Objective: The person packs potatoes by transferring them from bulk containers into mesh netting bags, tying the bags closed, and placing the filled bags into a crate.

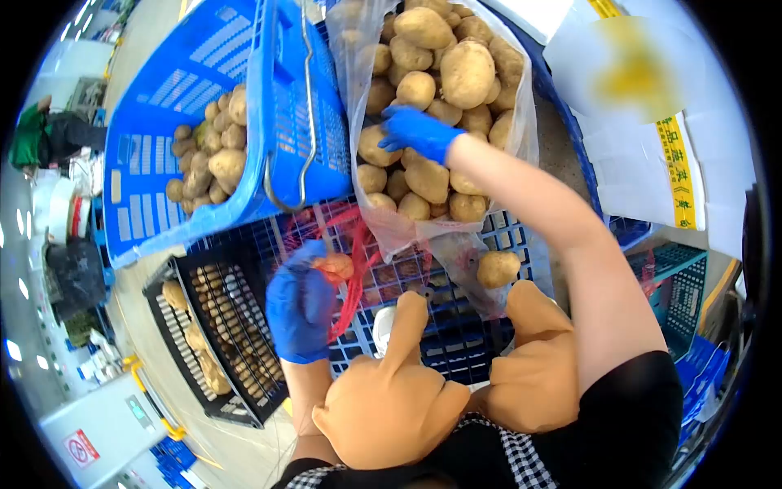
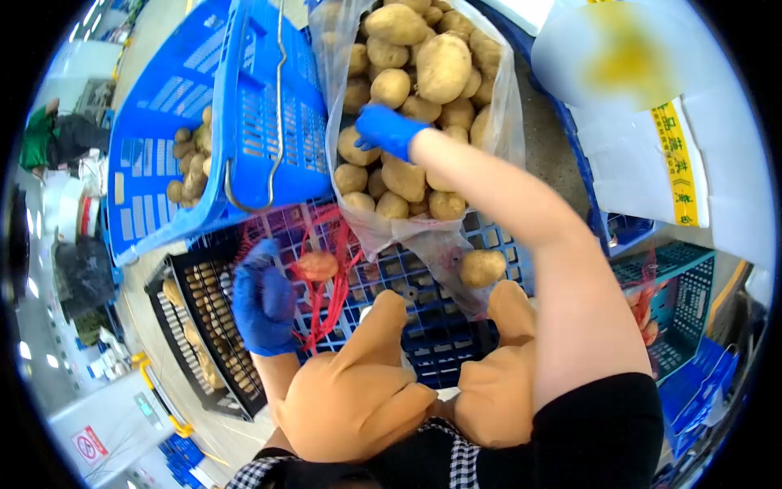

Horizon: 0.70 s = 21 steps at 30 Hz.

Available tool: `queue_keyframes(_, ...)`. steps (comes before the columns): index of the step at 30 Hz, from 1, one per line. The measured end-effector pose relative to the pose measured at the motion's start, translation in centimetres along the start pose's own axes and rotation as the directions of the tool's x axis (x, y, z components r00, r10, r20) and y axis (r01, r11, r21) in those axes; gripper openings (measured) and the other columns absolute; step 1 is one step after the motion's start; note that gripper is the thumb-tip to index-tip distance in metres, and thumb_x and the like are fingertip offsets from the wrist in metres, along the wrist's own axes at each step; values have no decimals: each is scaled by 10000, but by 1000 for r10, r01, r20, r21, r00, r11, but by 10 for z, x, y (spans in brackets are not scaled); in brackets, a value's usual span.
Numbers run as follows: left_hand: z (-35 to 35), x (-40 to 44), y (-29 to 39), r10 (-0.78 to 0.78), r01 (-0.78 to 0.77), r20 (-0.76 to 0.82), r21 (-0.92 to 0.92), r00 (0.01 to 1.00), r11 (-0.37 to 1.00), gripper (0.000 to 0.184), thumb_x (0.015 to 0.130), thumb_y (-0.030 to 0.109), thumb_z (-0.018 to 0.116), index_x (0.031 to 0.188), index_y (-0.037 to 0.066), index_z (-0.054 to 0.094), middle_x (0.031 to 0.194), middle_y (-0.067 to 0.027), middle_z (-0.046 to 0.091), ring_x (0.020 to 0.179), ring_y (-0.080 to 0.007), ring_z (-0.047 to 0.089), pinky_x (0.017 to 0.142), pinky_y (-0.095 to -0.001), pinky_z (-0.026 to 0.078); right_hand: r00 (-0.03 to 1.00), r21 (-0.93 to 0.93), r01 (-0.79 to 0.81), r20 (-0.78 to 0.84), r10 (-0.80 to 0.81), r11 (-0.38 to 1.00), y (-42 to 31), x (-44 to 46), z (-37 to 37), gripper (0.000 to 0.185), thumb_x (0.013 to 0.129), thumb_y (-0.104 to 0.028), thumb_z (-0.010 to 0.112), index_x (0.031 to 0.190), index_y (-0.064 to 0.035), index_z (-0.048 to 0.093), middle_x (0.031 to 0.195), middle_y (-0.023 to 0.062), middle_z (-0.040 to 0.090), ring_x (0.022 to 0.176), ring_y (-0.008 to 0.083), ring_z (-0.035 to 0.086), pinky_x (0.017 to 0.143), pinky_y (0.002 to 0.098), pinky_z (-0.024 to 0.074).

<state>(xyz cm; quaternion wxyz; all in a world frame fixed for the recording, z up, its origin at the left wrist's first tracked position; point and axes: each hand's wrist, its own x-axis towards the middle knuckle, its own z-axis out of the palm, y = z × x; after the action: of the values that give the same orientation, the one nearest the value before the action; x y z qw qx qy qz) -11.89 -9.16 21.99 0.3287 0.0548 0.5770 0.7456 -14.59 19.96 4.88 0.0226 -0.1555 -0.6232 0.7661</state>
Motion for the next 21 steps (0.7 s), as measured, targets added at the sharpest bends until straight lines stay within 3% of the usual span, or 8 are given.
queue_keyframes(2,13,7,-6,-74,70,48,73,996,995,349,865,239,481,1032,-48,588,816,-56,600,636,-88,508,566,-185,364,987,164,-123,-83,138,979,21,44,9,268,811,-89,540,1073,-36,550,878,103,627,795,206,599,677,329,490)
queue_keyframes(3,16,10,-13,-83,78,49,94,995,992,380,860,272,491,1040,-51,583,746,-27,551,582,-76,458,529,-184,323,986,225,109,-148,-76,968,-22,25,34,301,819,-105,522,1112,-38,519,939,109,624,839,223,585,721,360,481)
queue_keyframes(5,14,16,-25,-85,83,17,99,996,992,447,852,337,512,1055,-57,572,605,32,453,474,-52,357,455,-182,243,803,-271,466,-268,-532,842,54,125,40,351,804,-87,478,1150,-29,479,988,173,600,850,309,583,776,401,465)
queue_keyframes(7,8,22,-35,-71,72,-27,54,997,996,489,848,373,525,1067,-62,562,520,67,379,411,-41,292,412,-184,200,803,-580,394,-159,-574,713,0,74,41,354,807,-65,439,1158,-28,472,1004,203,586,871,357,571,797,412,456)
queue_keyframes(8,5,24,-38,-64,65,-43,26,997,998,495,848,376,528,1071,-66,558,507,73,354,403,-42,279,406,-187,196,936,-704,146,-130,-329,695,-37,44,34,297,786,-36,480,1081,-34,520,1010,179,552,973,329,524,823,402,425)
queue_keyframes(12,2,39,-33,-194,194,84,8,977,981,475,854,356,531,1068,-67,556,511,67,358,406,-43,289,401,-194,212,733,-993,-2,79,-676,-118,-43,70,12,247,741,-86,523,982,-45,553,1008,144,523,894,296,523,724,381,450)
queue_keyframes(15,12,49,-30,-280,271,72,111,957,956,454,876,325,494,1084,-74,545,509,65,354,411,-38,279,402,-190,205,675,-937,-346,-276,-684,36,-51,119,-10,245,737,-83,518,972,-25,557,994,176,519,885,296,522,711,384,451)
queue_keyframes(21,7,51,-47,-327,280,155,266,932,923,404,894,303,455,1052,-49,574,507,59,365,408,-38,282,404,-196,202,799,-789,-286,-510,-318,544,-51,161,-36,348,775,-241,561,1025,2,576,1051,228,575,874,352,613,737,438,480)
